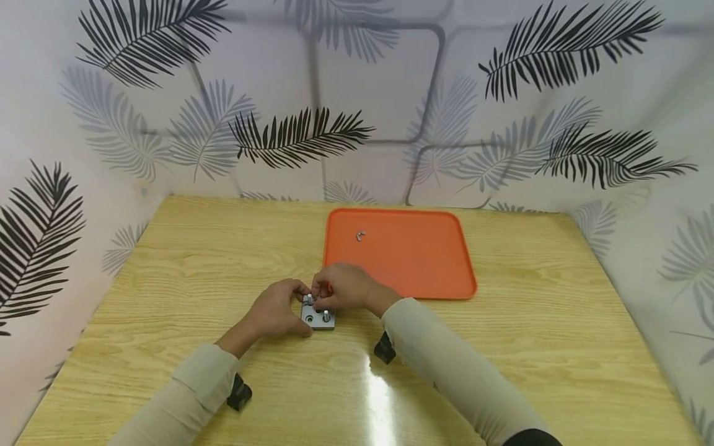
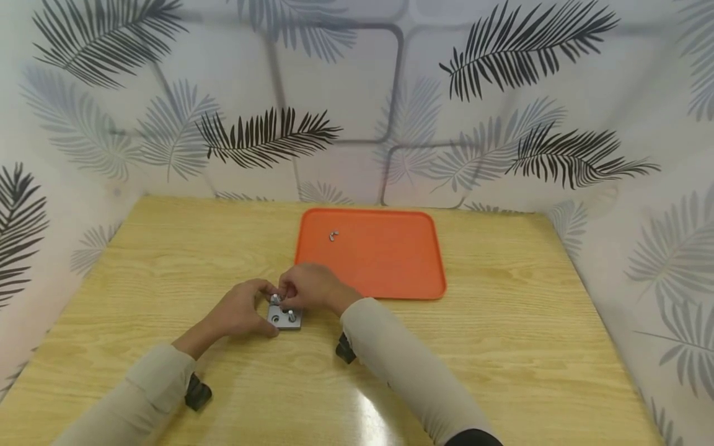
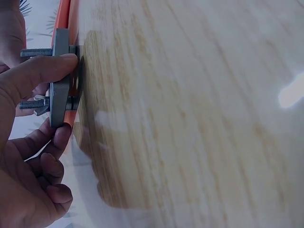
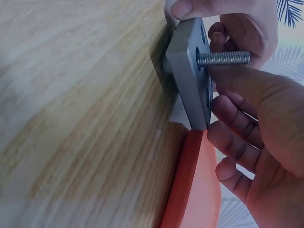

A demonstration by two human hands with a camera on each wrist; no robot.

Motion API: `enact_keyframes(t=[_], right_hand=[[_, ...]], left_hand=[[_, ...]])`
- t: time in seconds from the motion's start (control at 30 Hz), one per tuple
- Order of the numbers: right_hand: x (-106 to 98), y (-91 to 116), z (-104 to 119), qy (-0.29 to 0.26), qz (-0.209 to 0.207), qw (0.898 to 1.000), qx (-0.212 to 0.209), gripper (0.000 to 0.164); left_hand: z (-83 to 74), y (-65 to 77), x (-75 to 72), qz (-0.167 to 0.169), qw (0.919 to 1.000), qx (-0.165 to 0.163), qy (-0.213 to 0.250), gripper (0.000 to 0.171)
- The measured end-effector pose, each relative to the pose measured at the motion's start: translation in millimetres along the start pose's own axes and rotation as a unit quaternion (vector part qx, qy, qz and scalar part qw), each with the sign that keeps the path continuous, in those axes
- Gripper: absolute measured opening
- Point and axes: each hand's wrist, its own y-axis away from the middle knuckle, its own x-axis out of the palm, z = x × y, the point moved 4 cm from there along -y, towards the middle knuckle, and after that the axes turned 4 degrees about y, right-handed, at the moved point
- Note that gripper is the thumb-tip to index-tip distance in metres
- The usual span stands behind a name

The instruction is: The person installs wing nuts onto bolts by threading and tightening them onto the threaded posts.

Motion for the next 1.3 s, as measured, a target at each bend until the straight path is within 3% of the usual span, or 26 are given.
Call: enact_keyframes(t=[0.27, 0.47, 0.63, 0.83, 1.0, 1.3], right_hand=[[2.0, -1.0, -1.0, 0.002, -0.006, 1.000, 0.009, 0.013], [4.4, -3.5, 1.9, 0.041, -0.020, 0.998, 0.033, 0.021], [6.3, -5.0, 3.7, 0.071, -0.026, 0.997, 0.019, 0.020], [3.4, -3.0, -0.6, -0.014, -0.006, 1.000, -0.013, 0.004], [0.6, -4.3, -2.2, -0.084, 0.026, 0.995, -0.039, 0.033], [-3.2, -6.5, -1.9, -0.095, 0.063, 0.992, -0.046, 0.031]], left_hand=[[-0.9, 1.4, -0.7, -0.003, 1.0000, -0.003, 0.001, 0.063], [-0.2, 0.8, -0.6, -0.005, 1.0000, 0.000, 0.001, 0.062], [0.6, 0.3, -0.6, -0.005, 1.0000, -0.003, 0.003, 0.061], [0.4, -0.6, -1.5, -0.003, 1.0000, -0.002, 0.000, 0.063], [-1.0, -0.7, -1.5, -0.001, 0.9999, 0.006, -0.011, 0.066], [-1.3, -3.0, -0.8, -0.002, 0.9998, 0.014, -0.018, 0.063]])
